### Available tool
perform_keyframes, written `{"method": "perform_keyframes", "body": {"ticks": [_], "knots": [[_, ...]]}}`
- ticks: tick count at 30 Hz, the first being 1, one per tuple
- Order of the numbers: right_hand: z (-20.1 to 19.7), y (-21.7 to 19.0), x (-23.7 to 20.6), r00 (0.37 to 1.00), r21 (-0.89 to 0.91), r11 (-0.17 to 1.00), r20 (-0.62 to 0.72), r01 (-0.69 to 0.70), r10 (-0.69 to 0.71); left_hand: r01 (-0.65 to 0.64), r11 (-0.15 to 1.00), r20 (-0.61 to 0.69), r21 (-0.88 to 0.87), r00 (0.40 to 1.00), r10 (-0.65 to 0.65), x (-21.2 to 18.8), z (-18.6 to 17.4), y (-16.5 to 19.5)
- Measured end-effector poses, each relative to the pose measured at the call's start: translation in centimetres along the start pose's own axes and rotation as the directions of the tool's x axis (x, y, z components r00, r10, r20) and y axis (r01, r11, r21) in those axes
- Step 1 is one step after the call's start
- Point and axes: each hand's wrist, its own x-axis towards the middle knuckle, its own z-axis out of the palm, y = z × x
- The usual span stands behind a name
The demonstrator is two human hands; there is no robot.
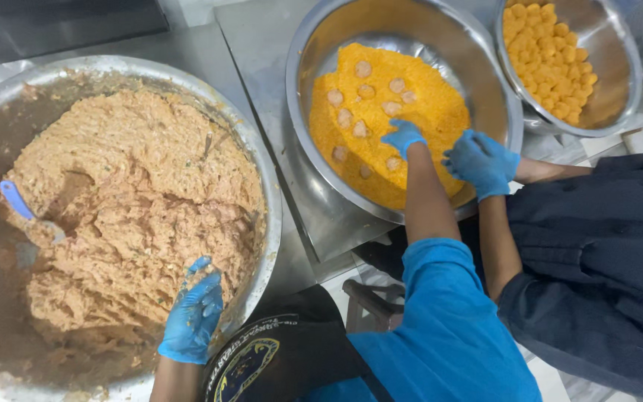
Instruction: The person scoops portions of minced food batter from a large metal bowl, rolls and shapes each portion into a ball between their gloved hands, and places the finished balls into a second bowl filled with orange coating. A coworker alongside handles balls in the coating bowl.
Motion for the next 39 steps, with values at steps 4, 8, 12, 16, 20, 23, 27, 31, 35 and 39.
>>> {"method": "perform_keyframes", "body": {"ticks": [4,8,12,16,20,23,27,31,35,39], "knots": [[-2.0,-0.3,0.6,0.962,-0.065,0.972,-0.147,0.224,-0.231,-0.063,0.969,-0.053,0.237,0.996,0.078,-0.9,2.9,1.4],[-3.9,-1.2,-2.6,0.871,-0.138,0.888,-0.180,0.438,-0.458,-0.228,0.894,0.066,0.386,0.973,0.219,-2.7,5.0,2.8],[-0.7,-3.8,-6.7,0.913,0.339,0.848,-0.115,0.407,-0.392,-0.316,0.768,0.060,0.557,0.938,0.342,-3.3,5.2,3.0],[2.5,-8.1,-12.6,0.906,0.525,0.756,-0.073,0.391,-0.418,-0.647,0.470,0.336,0.600,0.737,0.586,-4.1,3.6,3.9],[5.5,-12.3,-17.3,0.882,0.614,0.681,-0.056,0.400,-0.468,-0.700,0.374,0.391,0.608,0.674,0.626,-5.7,1.8,5.5],[7.5,-15.3,-20.5,0.872,0.659,0.647,-0.028,0.384,-0.489,-0.710,0.354,0.389,0.609,0.656,0.647,-6.8,0.2,6.5],[10.2,-19.6,-24.5,0.847,0.790,0.531,0.029,0.306,-0.531,-0.746,0.341,0.391,0.572,0.613,0.687,-7.3,-2.6,7.3],[13.3,-23.3,-28.4,0.807,0.810,0.513,0.089,0.282,-0.584,-0.653,0.442,0.339,0.615,0.725,0.599,-7.1,-6.0,7.5],[17.7,-25.2,-31.6,0.718,0.780,0.535,0.166,0.324,-0.676,-0.560,0.587,0.253,0.584,0.813,0.524,-5.8,-8.6,7.0],[25.9,-25.3,-33.5,0.654,0.817,0.572,0.397,0.068,-0.644,-0.552,0.473,0.392,0.686,0.829,0.398,-3.9,-10.9,6.9]]}}
